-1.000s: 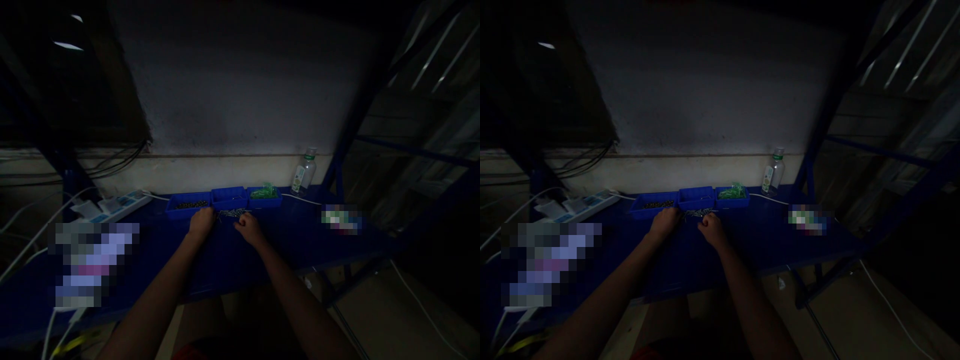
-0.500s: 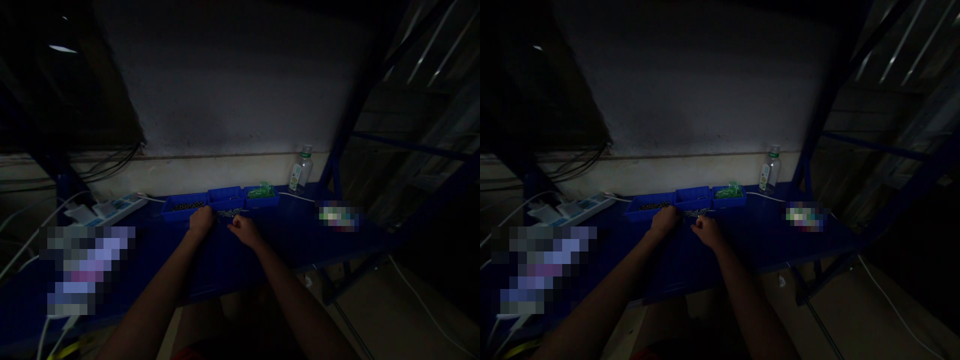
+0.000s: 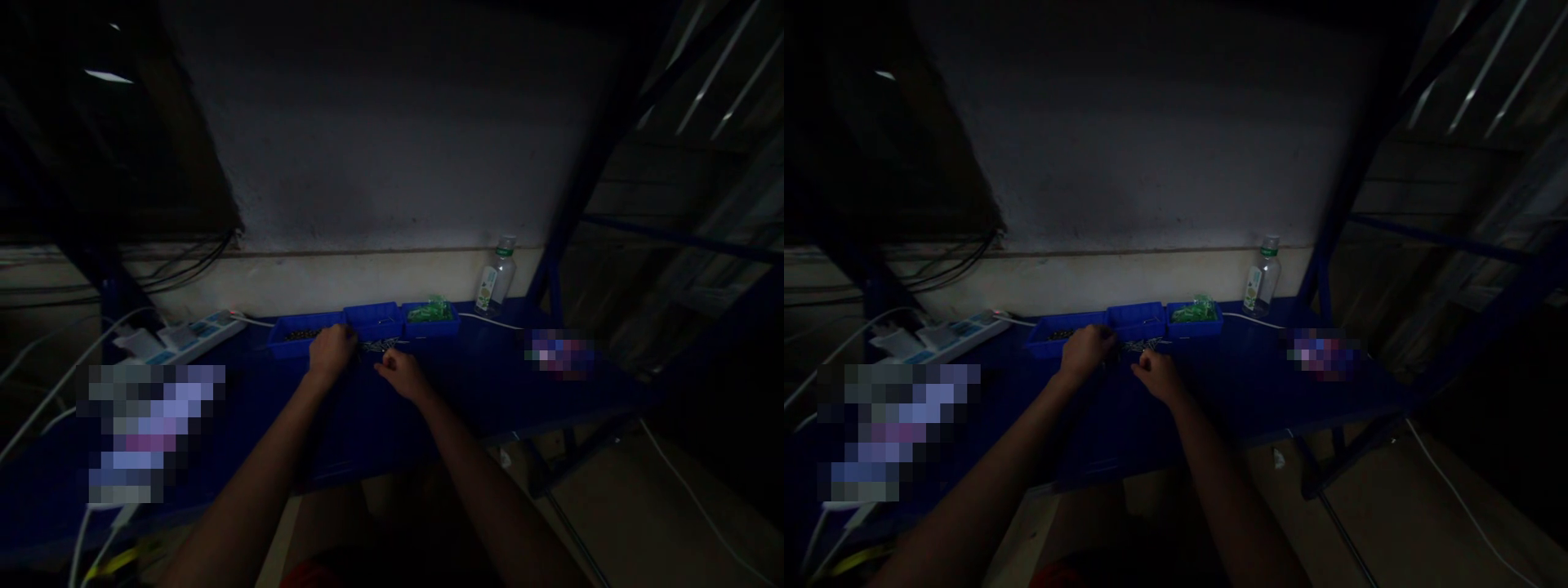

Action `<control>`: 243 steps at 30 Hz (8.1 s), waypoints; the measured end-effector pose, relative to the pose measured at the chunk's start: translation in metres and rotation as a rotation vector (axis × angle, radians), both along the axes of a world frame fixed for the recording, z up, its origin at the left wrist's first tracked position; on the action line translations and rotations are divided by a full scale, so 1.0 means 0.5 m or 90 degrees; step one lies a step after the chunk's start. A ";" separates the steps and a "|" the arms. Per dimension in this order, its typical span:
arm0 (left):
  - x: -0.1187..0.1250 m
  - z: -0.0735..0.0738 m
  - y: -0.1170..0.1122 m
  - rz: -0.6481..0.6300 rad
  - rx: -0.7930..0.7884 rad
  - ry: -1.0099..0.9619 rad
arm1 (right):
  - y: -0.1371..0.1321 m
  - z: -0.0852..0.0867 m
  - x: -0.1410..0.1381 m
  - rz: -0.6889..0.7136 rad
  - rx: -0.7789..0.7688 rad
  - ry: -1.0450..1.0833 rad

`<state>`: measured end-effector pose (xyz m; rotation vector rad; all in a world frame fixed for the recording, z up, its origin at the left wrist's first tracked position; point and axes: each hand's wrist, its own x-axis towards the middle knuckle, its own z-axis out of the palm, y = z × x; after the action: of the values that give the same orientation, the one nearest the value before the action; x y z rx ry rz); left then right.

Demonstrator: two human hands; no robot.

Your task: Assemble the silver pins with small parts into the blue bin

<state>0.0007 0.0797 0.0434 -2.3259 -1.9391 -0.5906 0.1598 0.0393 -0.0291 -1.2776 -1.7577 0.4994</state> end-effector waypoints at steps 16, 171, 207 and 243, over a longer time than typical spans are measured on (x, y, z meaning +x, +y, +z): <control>-0.010 -0.097 -0.084 -0.308 -0.043 -0.305 | -0.007 0.003 -0.002 0.080 -0.039 0.054; 0.015 -0.098 -0.097 -0.297 -0.052 -0.305 | -0.014 0.009 -0.004 0.057 0.000 0.051; 0.005 -0.101 -0.089 -0.303 -0.043 -0.361 | -0.004 0.011 0.000 0.050 0.022 0.098; -0.049 -0.044 -0.021 -0.023 -0.048 0.172 | -0.002 0.001 0.000 0.056 -0.053 -0.003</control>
<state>-0.0237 0.0693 0.0212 -2.3455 -1.8288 -0.1933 0.1596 0.0382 -0.0287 -1.2634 -1.8193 0.6267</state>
